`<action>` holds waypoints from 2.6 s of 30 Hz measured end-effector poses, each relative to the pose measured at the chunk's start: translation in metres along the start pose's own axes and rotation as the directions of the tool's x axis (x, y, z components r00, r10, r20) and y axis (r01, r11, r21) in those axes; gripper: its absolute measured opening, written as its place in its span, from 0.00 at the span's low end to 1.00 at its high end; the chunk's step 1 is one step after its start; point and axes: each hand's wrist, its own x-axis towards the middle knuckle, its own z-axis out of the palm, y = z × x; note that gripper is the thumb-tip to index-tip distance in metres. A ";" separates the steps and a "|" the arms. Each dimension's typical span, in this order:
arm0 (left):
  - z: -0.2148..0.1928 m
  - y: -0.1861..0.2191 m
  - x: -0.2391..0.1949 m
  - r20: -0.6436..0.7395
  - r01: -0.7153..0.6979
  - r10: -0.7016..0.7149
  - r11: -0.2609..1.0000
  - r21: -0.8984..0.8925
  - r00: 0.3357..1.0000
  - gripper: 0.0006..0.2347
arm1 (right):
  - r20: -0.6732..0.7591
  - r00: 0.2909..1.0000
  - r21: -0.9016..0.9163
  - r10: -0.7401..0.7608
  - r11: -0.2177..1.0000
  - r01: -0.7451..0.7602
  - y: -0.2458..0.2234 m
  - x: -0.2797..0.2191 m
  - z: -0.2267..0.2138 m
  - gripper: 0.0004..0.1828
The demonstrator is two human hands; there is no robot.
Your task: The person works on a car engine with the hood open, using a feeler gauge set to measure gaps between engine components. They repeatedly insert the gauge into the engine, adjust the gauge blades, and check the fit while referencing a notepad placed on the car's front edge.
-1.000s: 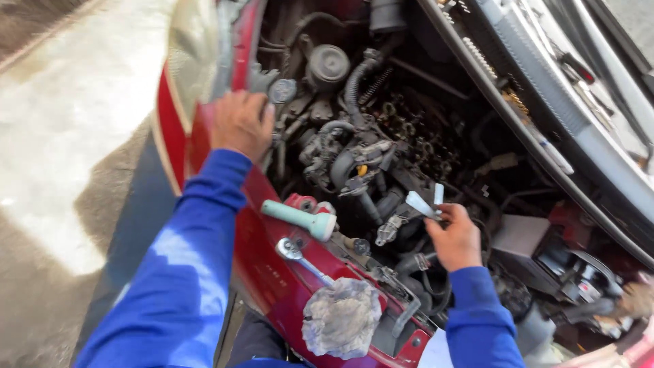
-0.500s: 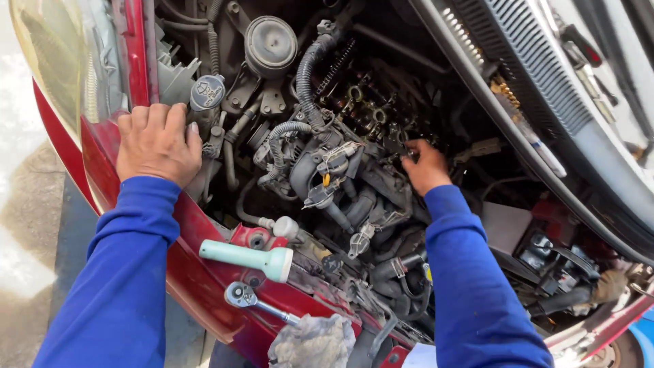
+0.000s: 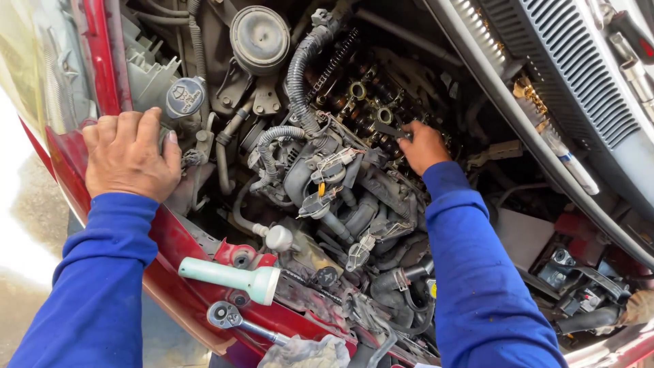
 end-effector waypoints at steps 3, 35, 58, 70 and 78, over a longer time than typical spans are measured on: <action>0.000 0.000 -0.001 0.014 0.002 -0.003 1.000 0.013 1.000 0.17 | 0.016 1.000 -0.021 0.013 1.000 -0.012 0.002 0.013 0.006 0.20; 0.002 0.000 0.000 0.006 -0.001 0.001 1.000 -0.012 1.000 0.18 | 0.125 0.992 0.092 0.001 0.996 -0.013 0.011 0.037 0.010 0.16; 0.002 0.001 0.004 -0.009 0.016 -0.016 1.000 -0.025 1.000 0.17 | 0.160 0.981 0.041 0.108 0.992 -0.116 -0.035 -0.008 -0.029 0.18; 0.017 -0.003 0.003 -0.171 -0.005 -0.017 0.992 -0.128 0.985 0.14 | -0.317 0.930 -0.169 -0.188 0.976 0.140 0.020 -0.154 -0.037 0.19; -0.189 0.068 -0.012 0.139 0.197 -0.175 0.384 -0.902 0.975 0.14 | -0.355 0.934 0.360 -0.036 0.917 0.172 -0.085 -0.390 0.020 0.23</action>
